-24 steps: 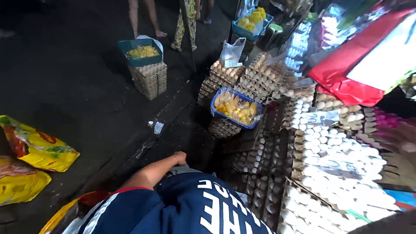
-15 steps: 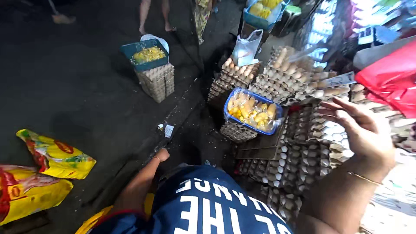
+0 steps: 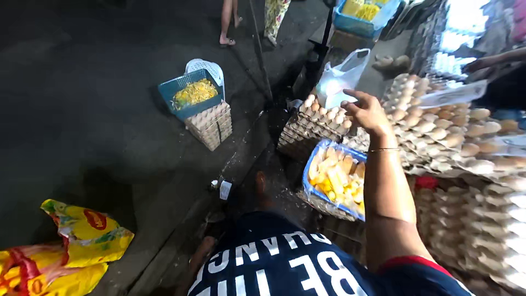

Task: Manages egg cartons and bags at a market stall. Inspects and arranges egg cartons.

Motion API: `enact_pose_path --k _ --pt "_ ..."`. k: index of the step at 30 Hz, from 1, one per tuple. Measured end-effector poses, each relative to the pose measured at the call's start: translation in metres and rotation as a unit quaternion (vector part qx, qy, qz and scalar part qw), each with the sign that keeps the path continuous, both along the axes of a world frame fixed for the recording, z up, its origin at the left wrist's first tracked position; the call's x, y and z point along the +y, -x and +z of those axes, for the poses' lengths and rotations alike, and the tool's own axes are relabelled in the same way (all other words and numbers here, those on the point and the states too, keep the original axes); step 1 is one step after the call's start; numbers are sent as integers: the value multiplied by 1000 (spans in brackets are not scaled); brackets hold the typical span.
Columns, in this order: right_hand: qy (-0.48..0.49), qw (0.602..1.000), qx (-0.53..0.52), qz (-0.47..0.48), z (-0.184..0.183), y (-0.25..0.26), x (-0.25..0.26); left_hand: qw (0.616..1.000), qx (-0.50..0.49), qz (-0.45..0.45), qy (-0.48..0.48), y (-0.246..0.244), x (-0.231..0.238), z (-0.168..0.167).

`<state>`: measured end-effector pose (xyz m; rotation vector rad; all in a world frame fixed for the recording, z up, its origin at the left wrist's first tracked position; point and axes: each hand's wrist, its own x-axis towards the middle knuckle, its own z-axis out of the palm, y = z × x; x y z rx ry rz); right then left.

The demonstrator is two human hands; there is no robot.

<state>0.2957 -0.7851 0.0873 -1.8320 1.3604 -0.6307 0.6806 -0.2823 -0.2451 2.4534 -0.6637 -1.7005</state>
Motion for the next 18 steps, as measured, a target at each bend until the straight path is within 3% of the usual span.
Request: enact_pose_path --k 4,7,10,14,18 --pt "13 997 33 -63 -47 -28 -143 998 -51 16 33 -28 -87 11" --pt "17 990 104 -97 -88 -32 -211 987 -41 124 93 -49 -184 72" --pt "-44 972 193 -123 -112 -46 -265 956 -31 253 144 -61 -273 125" --pt "-81 959 248 -111 -119 -54 -287 968 -26 207 142 -76 -323 121" --pt "-53 970 188 -146 -77 -43 -320 985 -8 152 78 -89 -328 87"
